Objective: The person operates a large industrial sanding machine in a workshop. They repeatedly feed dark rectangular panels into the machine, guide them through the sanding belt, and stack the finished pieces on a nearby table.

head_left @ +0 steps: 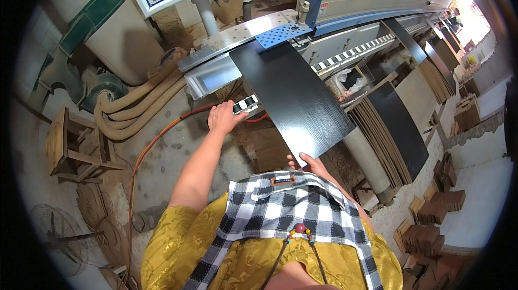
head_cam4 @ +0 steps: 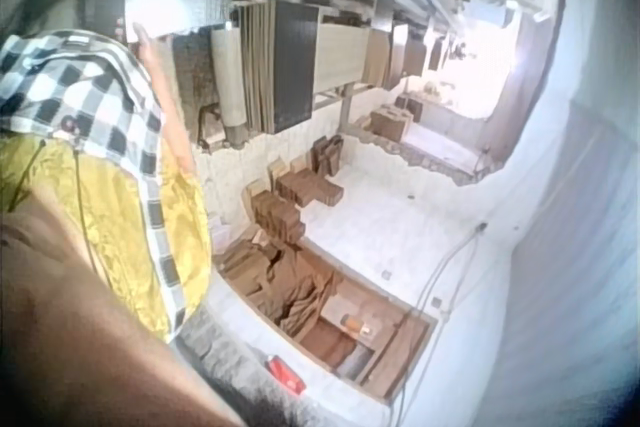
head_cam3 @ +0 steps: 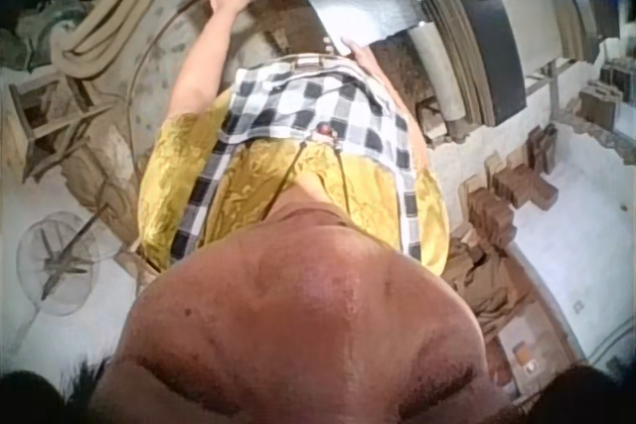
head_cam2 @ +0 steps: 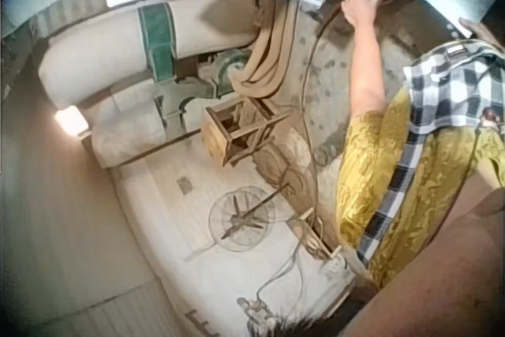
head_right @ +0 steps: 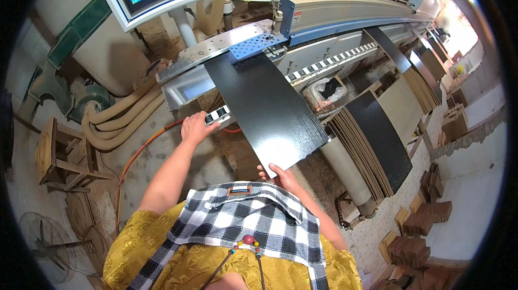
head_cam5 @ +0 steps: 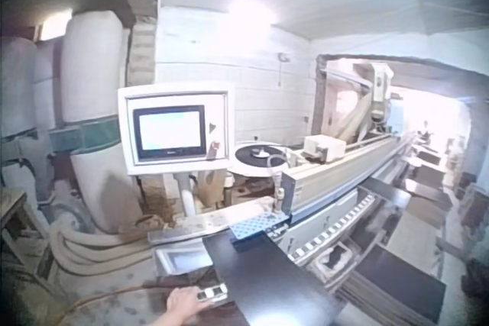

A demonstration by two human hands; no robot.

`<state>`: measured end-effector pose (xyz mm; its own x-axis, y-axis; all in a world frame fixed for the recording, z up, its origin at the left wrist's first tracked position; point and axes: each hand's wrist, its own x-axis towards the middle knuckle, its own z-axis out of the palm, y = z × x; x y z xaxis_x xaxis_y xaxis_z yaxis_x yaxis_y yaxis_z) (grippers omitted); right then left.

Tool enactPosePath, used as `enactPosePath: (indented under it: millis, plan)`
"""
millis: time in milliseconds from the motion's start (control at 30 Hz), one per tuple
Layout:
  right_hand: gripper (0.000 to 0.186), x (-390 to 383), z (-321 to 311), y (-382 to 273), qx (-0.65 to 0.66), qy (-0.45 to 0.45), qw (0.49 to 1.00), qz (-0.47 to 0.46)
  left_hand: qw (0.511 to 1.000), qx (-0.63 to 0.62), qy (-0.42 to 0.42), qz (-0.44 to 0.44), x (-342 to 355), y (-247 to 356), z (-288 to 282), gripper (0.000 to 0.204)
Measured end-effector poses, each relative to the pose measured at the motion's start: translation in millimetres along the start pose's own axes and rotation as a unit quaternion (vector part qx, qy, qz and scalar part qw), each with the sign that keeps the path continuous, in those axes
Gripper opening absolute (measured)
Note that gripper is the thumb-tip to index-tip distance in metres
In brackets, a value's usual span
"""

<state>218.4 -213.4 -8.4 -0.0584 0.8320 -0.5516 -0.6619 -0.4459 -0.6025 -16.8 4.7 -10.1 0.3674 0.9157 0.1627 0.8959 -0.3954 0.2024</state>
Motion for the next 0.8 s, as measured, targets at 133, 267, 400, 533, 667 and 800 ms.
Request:
enactPosePath:
  millis: [133,267,400,533,667,800]
  plan:
    - [0.027,3.8,13.5,-2.3,-0.012,0.035,0.999,0.024,1.000,0.004,-0.012,-0.003,0.4,0.0,0.6,0.051]
    - [0.027,13.9,7.0,1.2,0.000,0.064,0.998,-0.007,1.000,-0.006,-0.023,-0.010,0.8,2.0,-2.6,0.052]
    - [0.027,15.1,10.5,1.1,-0.029,0.088,0.996,-0.022,1.000,0.010,-0.016,-0.005,0.6,2.2,-0.9,0.050]
    - [0.028,19.3,7.5,10.0,-0.007,0.101,0.994,-0.047,1.000,0.014,-0.021,-0.004,-0.3,1.6,-2.4,0.049]
    - [0.028,24.0,-0.7,8.9,0.004,0.113,0.992,-0.061,1.000,0.016,-0.024,-0.005,0.0,6.2,-6.0,0.047]
    - [0.029,28.2,-8.8,-2.5,-0.011,0.115,0.983,-0.143,0.999,0.013,-0.035,-0.011,0.2,9.2,-10.0,0.047]
